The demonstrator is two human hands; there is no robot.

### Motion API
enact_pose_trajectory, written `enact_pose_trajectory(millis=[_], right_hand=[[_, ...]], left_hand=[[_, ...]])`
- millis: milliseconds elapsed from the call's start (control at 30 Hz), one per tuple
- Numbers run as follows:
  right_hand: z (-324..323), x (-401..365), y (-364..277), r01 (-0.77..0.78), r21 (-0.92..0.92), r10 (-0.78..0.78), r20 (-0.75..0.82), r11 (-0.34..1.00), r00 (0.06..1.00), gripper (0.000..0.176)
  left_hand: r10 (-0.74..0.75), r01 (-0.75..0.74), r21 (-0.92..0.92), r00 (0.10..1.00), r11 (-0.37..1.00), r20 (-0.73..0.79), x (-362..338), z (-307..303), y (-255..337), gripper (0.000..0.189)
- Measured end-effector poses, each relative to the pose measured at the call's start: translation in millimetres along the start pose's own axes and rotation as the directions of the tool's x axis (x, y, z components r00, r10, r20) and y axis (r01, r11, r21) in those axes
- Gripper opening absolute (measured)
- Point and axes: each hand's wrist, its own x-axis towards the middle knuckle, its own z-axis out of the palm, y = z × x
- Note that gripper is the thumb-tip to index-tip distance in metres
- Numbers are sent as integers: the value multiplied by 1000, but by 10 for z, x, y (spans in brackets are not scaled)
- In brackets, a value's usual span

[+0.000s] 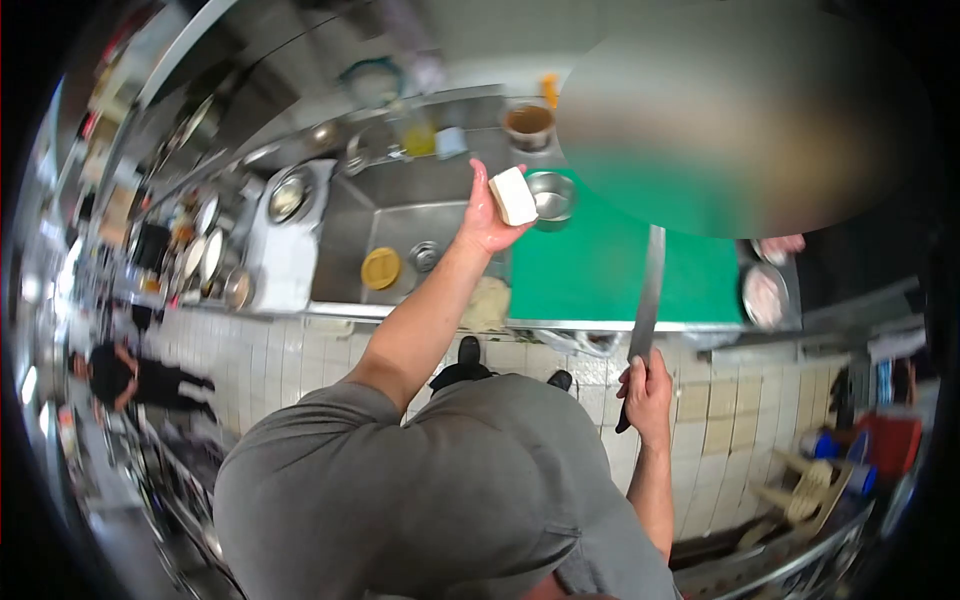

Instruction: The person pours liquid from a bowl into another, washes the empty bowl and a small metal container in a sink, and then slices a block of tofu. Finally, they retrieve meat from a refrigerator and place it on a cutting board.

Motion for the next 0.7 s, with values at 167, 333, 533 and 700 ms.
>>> enact_pose_trajectory(millis=[167,333,533,700], right_hand=[[1229,418,-991,410,-308,-382,147,859,912,32],[2390,605,-1447,606,-412,-548,264,680,794,32],[3321,729,-1600,609,-495,-538,298,620,789,32],[3509,866,-1703,598,-511,-537,281,617,795,31]], left_hand=[[148,-170,-171,980,971,-131,-408,-429,938,73],[267,-260,-101,962,960,52,-571,-827,1735,70],[261,-262,-90,965,961,-16,-581,-840,2367,71],[236,-239,-128,971,963,-35,-566,-852,2605,69]])
